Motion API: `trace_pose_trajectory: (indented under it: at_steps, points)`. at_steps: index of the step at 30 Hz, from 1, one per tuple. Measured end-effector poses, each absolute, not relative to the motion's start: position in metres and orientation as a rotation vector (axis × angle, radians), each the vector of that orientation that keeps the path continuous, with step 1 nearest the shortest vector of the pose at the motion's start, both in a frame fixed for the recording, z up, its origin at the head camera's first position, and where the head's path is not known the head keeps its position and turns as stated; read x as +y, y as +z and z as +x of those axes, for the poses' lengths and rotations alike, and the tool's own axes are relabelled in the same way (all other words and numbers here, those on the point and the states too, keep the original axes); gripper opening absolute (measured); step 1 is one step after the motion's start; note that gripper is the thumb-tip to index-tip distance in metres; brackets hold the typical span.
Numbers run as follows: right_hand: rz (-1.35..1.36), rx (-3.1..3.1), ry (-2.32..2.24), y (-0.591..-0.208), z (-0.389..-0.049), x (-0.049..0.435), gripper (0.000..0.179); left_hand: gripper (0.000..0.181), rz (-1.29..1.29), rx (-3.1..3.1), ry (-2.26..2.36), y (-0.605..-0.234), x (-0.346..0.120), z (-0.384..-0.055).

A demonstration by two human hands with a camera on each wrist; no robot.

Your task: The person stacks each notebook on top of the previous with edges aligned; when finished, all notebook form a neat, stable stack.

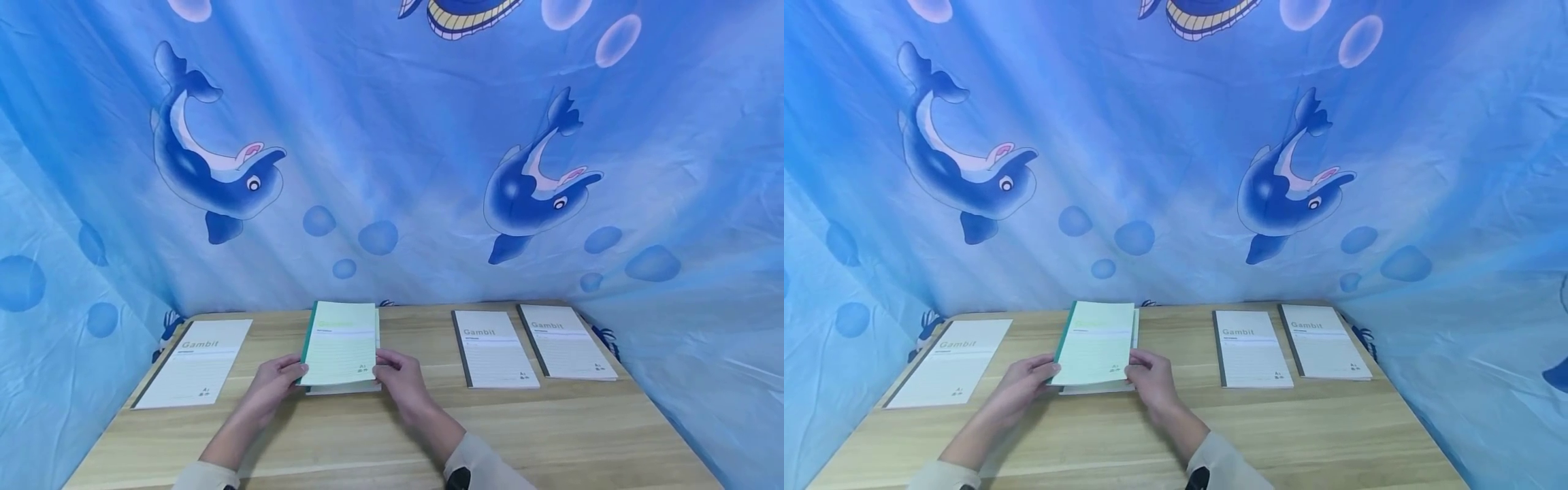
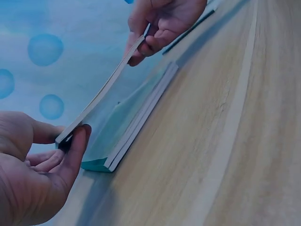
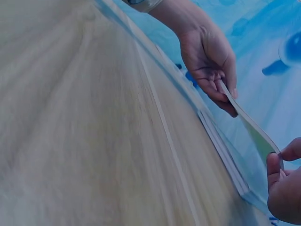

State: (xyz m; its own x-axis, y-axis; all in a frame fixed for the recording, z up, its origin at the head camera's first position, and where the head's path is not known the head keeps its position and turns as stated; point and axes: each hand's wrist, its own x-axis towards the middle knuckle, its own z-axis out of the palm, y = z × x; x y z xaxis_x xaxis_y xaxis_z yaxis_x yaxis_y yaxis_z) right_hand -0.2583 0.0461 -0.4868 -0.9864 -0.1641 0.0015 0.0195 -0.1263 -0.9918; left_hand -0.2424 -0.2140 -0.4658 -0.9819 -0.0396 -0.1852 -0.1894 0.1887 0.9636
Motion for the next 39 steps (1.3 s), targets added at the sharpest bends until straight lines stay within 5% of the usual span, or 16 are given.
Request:
trace_pose_trajectory:
  at_steps: [18, 39]
  points:
    - [-0.113, 2.074, -2.167, -0.501, -0.273, 0.055, 0.044, 0.046, -0.2, 2.884, 1.474, -0.481, -0.201, -0.253]
    - [-0.213, 2.403, -1.884, -0.504, -0.276, 0.057, 0.041, 0.042, -0.197, 2.957, 1.476, -0.495, -0.201, -0.255]
